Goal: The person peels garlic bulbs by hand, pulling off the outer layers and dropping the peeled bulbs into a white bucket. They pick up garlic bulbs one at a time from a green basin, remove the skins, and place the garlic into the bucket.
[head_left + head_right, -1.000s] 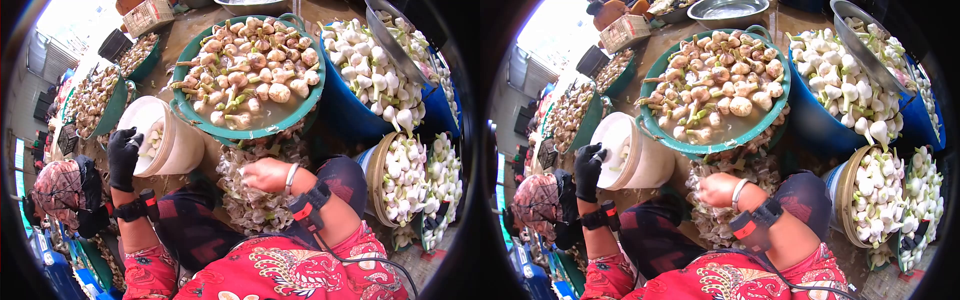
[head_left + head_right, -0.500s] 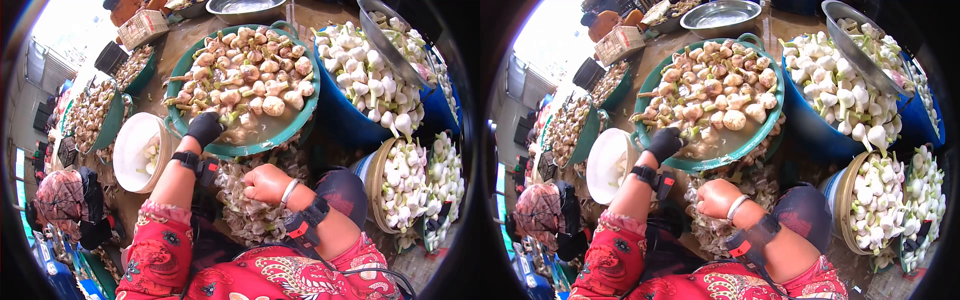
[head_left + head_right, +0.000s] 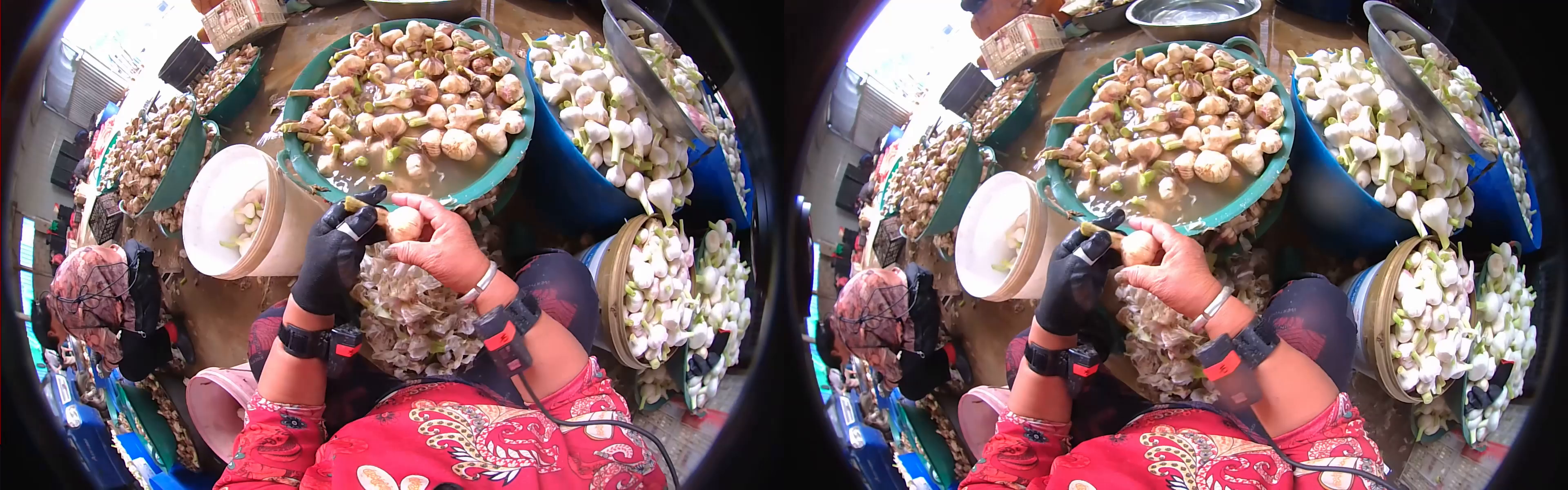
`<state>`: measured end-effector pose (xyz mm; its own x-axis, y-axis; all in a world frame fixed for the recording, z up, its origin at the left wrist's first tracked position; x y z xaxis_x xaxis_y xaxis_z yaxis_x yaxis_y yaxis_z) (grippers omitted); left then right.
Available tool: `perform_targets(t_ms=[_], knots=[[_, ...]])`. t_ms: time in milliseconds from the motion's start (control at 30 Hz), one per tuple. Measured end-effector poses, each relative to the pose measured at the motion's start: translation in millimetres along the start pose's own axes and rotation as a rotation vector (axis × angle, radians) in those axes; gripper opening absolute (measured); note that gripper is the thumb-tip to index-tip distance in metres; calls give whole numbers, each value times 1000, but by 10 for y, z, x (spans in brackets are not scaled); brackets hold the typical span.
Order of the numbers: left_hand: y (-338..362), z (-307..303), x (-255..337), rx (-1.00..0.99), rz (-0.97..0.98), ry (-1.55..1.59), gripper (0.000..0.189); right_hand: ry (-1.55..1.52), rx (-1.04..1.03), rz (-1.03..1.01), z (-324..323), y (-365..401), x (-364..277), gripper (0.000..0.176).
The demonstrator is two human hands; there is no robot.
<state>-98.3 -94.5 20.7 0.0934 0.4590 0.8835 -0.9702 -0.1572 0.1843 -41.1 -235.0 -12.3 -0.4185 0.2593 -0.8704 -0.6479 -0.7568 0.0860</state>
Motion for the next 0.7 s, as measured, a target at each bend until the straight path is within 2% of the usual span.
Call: perform_targets(t_ms=[67, 100, 167, 200, 233, 300, 333, 400, 467, 500, 567, 700], knots=[[-36, -35, -50, 31, 12, -48, 34, 453, 102, -223, -24, -17, -61, 66], [-45, -28, -55, 30, 14, -44, 34, 457, 101, -223, -33, -5, -79, 66], [-59, -19, -67, 73, 12, -184, 31, 919, 199, -441, 79, 74, -312, 62], [-70, -24, -95, 73, 6, -182, 31, 968, 243, -476, 91, 80, -325, 61], [-90, -39, -124, 94, 5, -175, 30, 967, 244, -470, 60, 69, -256, 61], [-100, -32, -118, 109, 6, -166, 29, 488, 170, -239, -71, -4, -24, 60], [-71, -2, -77, 76, -29, -95, 28, 489, 173, -237, -67, 8, -61, 60], [-9, 21, -16, 43, -67, -24, 28, 160, 128, -114, -57, 30, -134, 59], [44, 44, 64, -45, 51, -211, 18, -66, 115, -52, -43, 32, -158, 60], [47, 64, 68, -47, 50, -212, 18, -67, 117, -53, -47, 28, -149, 60], [44, 77, 33, 72, -38, -41, 16, -38, 161, -78, -76, 21, -119, 61], [32, 98, 42, 67, 10, -177, 18, 170, 191, -167, -70, 2, -47, 63]])
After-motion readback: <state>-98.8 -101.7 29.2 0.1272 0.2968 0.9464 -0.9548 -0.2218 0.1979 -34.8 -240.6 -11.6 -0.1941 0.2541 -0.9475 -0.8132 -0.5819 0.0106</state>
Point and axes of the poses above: each hand's wrist, its own y-axis away from the middle knuckle, its own z-axis out of the palm, x = y × z, the point moved 3 cm from there along -y, towards the middle knuckle, and after that the axes turned 3 degrees about -x, right-handed, at the moved point
